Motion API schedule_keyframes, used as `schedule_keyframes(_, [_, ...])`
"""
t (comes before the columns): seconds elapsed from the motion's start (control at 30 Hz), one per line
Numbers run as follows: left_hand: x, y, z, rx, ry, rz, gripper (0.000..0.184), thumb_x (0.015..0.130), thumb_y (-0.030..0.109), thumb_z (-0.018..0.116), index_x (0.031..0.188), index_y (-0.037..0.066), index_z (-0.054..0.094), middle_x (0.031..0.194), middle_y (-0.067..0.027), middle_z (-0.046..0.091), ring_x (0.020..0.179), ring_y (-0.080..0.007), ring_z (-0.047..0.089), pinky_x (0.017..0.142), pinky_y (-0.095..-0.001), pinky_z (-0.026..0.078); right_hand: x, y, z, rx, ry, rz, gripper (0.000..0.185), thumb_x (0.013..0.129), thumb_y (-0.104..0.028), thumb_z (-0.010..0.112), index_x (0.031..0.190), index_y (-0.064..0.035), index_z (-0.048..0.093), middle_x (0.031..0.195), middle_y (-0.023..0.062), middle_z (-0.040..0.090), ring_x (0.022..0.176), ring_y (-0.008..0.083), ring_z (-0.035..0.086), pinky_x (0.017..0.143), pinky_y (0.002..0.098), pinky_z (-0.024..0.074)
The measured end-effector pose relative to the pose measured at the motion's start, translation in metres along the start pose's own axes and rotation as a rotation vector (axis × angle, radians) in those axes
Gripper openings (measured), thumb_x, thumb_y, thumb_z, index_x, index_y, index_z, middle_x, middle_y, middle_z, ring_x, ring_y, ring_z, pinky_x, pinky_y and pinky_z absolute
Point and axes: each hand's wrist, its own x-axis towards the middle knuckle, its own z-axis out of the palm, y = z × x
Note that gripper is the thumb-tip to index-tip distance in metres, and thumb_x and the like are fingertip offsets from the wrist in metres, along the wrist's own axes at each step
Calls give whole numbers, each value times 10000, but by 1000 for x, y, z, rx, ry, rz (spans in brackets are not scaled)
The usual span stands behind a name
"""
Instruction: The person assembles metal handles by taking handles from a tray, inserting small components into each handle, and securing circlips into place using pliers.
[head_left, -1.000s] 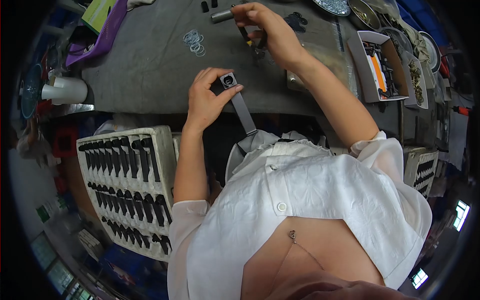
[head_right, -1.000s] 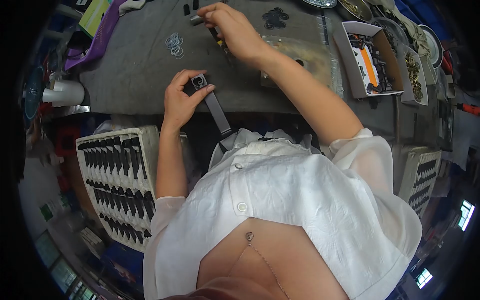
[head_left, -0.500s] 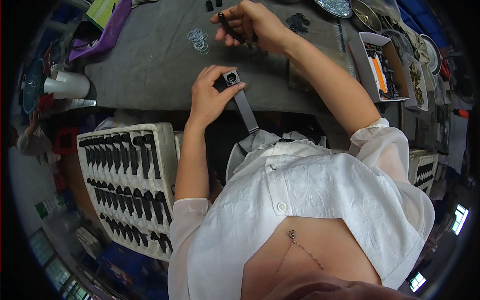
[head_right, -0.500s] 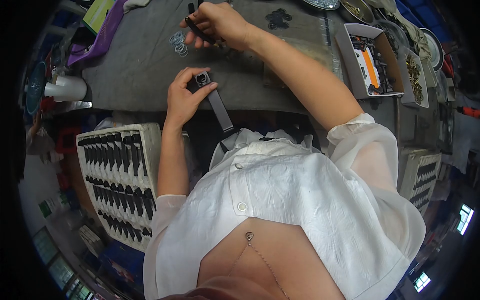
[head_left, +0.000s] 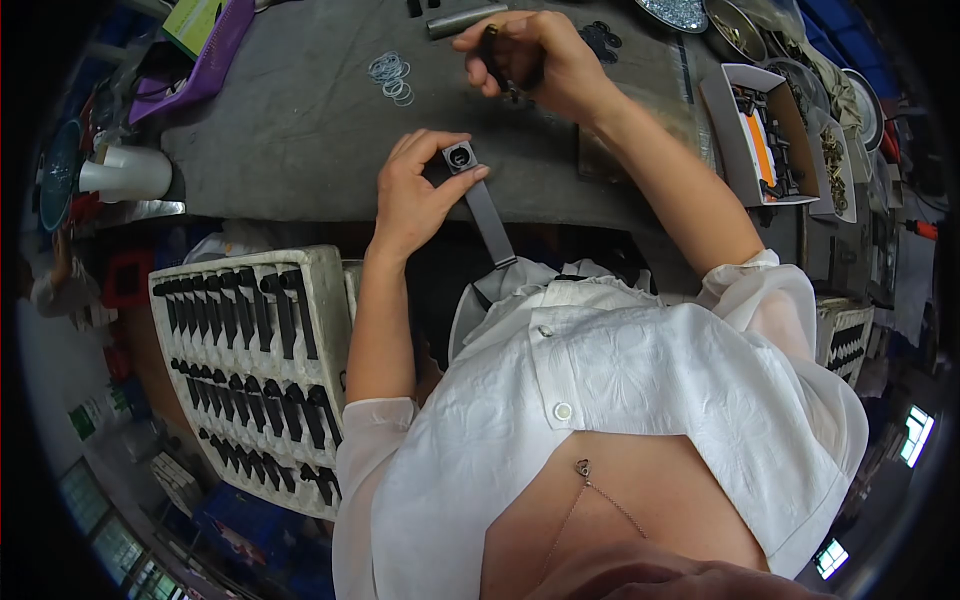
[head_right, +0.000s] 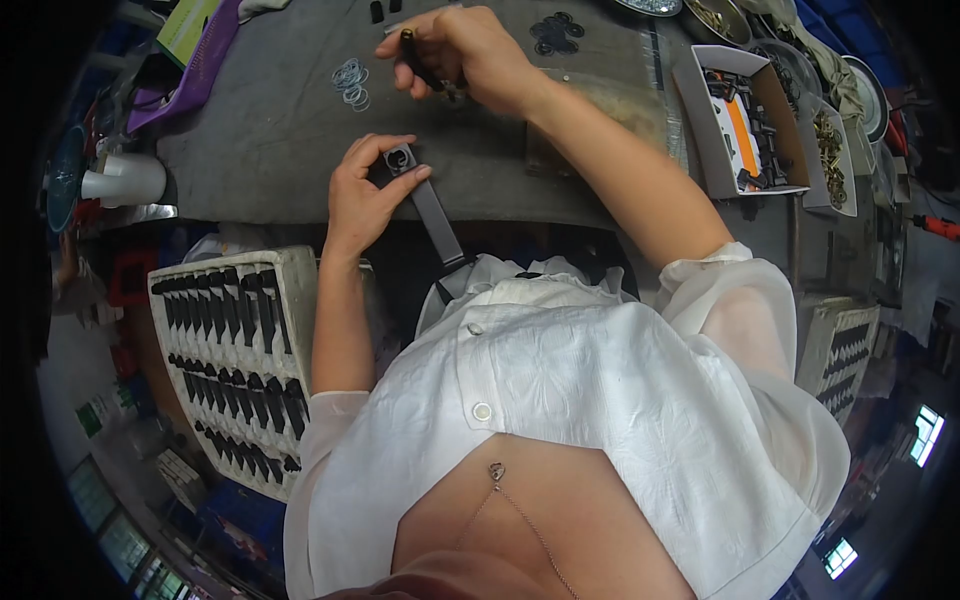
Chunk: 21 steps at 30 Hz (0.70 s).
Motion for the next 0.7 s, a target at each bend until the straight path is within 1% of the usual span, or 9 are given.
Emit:
schedule_keyframes(0.03, [0,0,0,7,1,-4,298,661,137,771,921,43,658,807,-56,605,816,-210,562,743,-308,438,-2,0,-2,-20,-62,5,433,848,-260,356,1093,27,568,1074,116,566,970,184,523,850,310,395])
schedule_keyframes(0.07, [0,0,0,14,3,-8,297,660,137,771,919,44,659,808,-56,606,814,-209,561,743,-306,438,-4,1,-1,-19,-62,5,433,848,-260,356,1093,27,568,1074,116,566,970,184,523,850,310,395])
schedule_keyframes(0.17, [0,-3,1,7,18,24,294,659,139,773,914,46,661,808,-56,610,812,-209,563,740,-307,440,-18,-8,28,-344,108,-204,401,833,-238,378,1072,20,571,1016,116,556,906,165,513,815,296,394])
schedule_keyframes(0.23, [1,-1,1,16,13,14,292,658,140,774,909,45,660,809,-57,612,811,-210,564,738,-309,440,-29,-8,39,-667,389,-316,269,845,-150,414,992,17,565,1004,113,506,762,158,495,680,298,421])
schedule_keyframes(0.27, [1,-1,0,27,11,7,290,657,142,775,904,44,659,809,-57,614,810,-212,565,737,-310,441,-35,-6,49,-611,478,-272,252,840,-139,419,958,26,568,876,95,539,763,141,508,660,290,421])
schedule_keyframes(0.33, [2,3,-1,32,11,-4,286,655,143,776,895,43,657,806,-57,613,808,-213,566,734,-311,441,-40,-1,50,-519,344,-314,248,858,-150,417,837,33,582,698,56,527,686,126,494,632,278,411])
schedule_keyframes(0.43, [2,1,-1,39,1,-12,283,650,143,779,882,41,653,804,-57,612,806,-214,566,732,-312,442,-38,-13,59,-420,368,-180,330,894,-188,421,773,35,630,599,22,485,602,108,445,596,262,387])
schedule_keyframes(0.6, [1,2,-2,30,-11,-29,288,645,145,784,876,43,646,801,-51,606,815,-208,568,736,-313,442,-59,-38,71,-355,379,-238,385,928,-237,427,863,32,696,641,36,548,597,94,458,549,252,371])
schedule_keyframes(0.7, [2,5,-2,-9,-21,-67,286,646,138,784,874,42,640,801,-42,602,824,-200,565,746,-314,439,-59,-20,66,-309,352,-103,352,905,-193,426,856,50,676,762,71,631,631,95,496,568,236,388])
